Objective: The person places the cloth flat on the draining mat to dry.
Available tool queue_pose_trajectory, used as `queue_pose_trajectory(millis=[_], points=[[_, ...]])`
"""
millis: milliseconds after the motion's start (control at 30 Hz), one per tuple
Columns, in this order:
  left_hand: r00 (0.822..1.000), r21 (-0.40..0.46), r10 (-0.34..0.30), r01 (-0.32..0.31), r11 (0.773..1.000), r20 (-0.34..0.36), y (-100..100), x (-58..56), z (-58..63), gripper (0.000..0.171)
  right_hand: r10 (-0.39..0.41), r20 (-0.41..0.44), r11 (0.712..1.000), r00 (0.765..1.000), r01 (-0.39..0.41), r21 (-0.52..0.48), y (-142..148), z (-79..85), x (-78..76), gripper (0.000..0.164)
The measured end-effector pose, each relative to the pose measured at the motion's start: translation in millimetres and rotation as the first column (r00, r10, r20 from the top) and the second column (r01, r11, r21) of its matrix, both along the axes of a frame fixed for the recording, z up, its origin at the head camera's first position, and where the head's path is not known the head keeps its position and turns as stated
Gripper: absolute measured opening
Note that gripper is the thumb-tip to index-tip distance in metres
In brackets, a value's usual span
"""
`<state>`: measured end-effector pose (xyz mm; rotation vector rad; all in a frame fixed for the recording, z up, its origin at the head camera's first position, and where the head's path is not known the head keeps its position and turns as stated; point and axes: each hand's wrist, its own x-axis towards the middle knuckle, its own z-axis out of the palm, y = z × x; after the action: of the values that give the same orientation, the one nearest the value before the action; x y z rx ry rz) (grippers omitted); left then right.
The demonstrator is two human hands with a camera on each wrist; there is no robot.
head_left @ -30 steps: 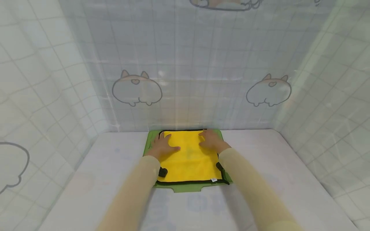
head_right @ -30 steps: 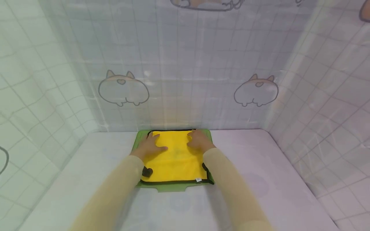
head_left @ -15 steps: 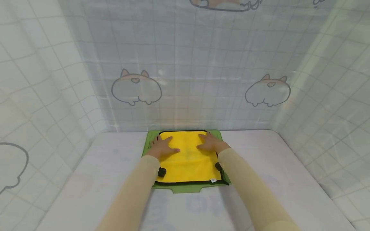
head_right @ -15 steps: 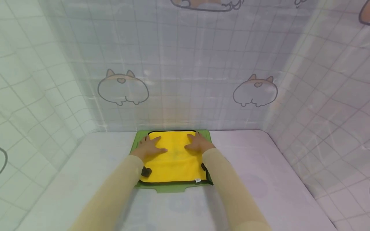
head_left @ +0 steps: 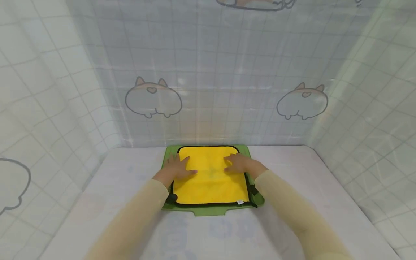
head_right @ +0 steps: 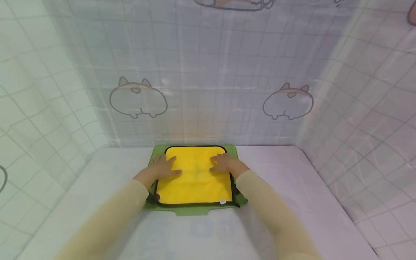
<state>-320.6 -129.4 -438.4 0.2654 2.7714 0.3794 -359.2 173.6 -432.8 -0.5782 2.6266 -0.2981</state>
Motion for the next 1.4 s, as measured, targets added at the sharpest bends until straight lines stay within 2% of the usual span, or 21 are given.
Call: queue_pose_trajectory(millis=[100,200,400,633,733,833,933,1067,1200,1400], points=[[0.999,-0.025,-0.035,0.036,0.999,0.02,-1.1,11.7,4.4,0.087,0.06,0.005,0.998,0.998,-0.06,0.002,2.3,-0.3,11.4,0.07],[0.998,-0.024,-0.048,0.049,0.998,0.031,-2.7,20.3,4.8,0.086,0.082,-0.014,0.997,0.997,-0.082,0.006,5.3,-1.1,21.1,0.067],[0.998,-0.023,-0.06,0.06,0.998,0.014,-8.0,27.4,-3.3,0.089,0.126,-0.057,0.992,0.99,-0.127,-0.007,9.6,-1.3,33.7,0.063],[0.992,-0.11,-0.129,0.128,0.986,-0.005,-15.3,41.1,-5.6,0.085,0.184,-0.047,0.983,0.982,-0.183,0.028,22.7,-6.9,40.1,0.06],[0.982,-0.088,-0.185,0.181,0.979,-0.043,-15.8,45.7,-5.2,0.081,0.195,-0.051,0.981,0.98,-0.196,-0.017,24.6,-4.0,42.8,0.059],[0.962,-0.052,-0.258,0.255,0.966,-0.088,-12.8,51.1,-3.8,0.079,0.215,-0.069,0.972,0.974,-0.22,-0.08,19.9,-0.2,49.0,0.06],[0.944,-0.028,-0.316,0.315,0.949,-0.093,-8.4,59.4,-4.0,0.08,0.232,-0.056,0.966,0.971,-0.237,-0.102,11.9,-0.1,59.8,0.063],[0.939,-0.042,-0.339,0.337,0.941,-0.065,-6.5,69.0,-7.6,0.083,0.255,-0.028,0.965,0.967,-0.256,-0.06,8.5,-5.1,71.3,0.066],[0.933,-0.057,-0.356,0.353,0.934,-0.06,-7.6,74.1,-6.9,0.081,0.283,-0.039,0.957,0.958,-0.285,-0.046,16.1,-8.6,75.0,0.069],[0.927,-0.066,-0.371,0.368,0.928,-0.05,-13.8,81.1,-3.7,0.069,0.305,-0.017,0.943,0.952,-0.304,-0.136,31.8,-10.3,78.0,0.065]])
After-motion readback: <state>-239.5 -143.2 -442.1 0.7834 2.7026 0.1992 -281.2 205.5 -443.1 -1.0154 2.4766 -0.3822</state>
